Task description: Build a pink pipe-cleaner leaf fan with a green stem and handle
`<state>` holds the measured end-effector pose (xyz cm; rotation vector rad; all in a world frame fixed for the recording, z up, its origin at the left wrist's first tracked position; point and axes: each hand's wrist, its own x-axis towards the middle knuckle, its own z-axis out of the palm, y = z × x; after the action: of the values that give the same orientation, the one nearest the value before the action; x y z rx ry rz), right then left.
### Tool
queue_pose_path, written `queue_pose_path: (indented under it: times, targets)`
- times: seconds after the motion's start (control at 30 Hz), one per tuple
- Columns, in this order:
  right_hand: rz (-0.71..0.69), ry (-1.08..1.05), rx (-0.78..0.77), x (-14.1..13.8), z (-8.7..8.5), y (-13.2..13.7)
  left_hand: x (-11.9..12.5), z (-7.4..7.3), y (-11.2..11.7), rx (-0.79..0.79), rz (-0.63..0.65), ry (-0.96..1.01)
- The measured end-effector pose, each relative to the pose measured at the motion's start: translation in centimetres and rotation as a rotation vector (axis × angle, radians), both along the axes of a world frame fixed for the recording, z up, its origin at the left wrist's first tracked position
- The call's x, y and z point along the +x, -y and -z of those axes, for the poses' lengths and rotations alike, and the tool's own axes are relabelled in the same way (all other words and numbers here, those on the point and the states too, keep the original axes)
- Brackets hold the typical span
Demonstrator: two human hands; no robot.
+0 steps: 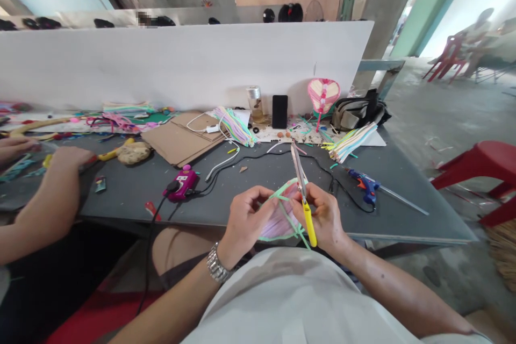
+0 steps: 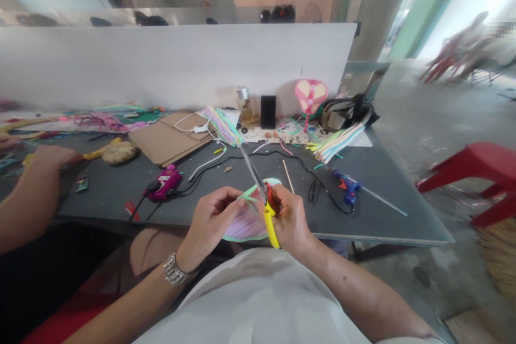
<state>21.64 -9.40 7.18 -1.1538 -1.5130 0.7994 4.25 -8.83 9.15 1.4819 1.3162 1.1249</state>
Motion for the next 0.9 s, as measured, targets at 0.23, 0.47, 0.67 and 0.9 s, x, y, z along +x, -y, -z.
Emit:
queue_pose_path:
  times: [0.23, 0.47, 0.67, 0.9]
  targets:
    - [0.022, 0.029, 0.019, -0.4, 1.0, -0.8, -0.3, 0.2, -0.7, -0.008, -0.034, -0.118]
    - [0.044, -0.034, -0.039, 0.3, 1.0, -1.5, -1.3, 1.3, -2.7, -0.068, -0.090, -0.026]
    - [0.178, -0.032, -0.113, 3.7, 2.1, -2.3, -3.8, 3.1, -4.7, -0.276, -0.109, 0.225]
    - [0.215, 0.025, -0.180, 5.0, 4.3, -2.6, -4.8, 4.2, -5.3, -0.326, -0.127, 0.230]
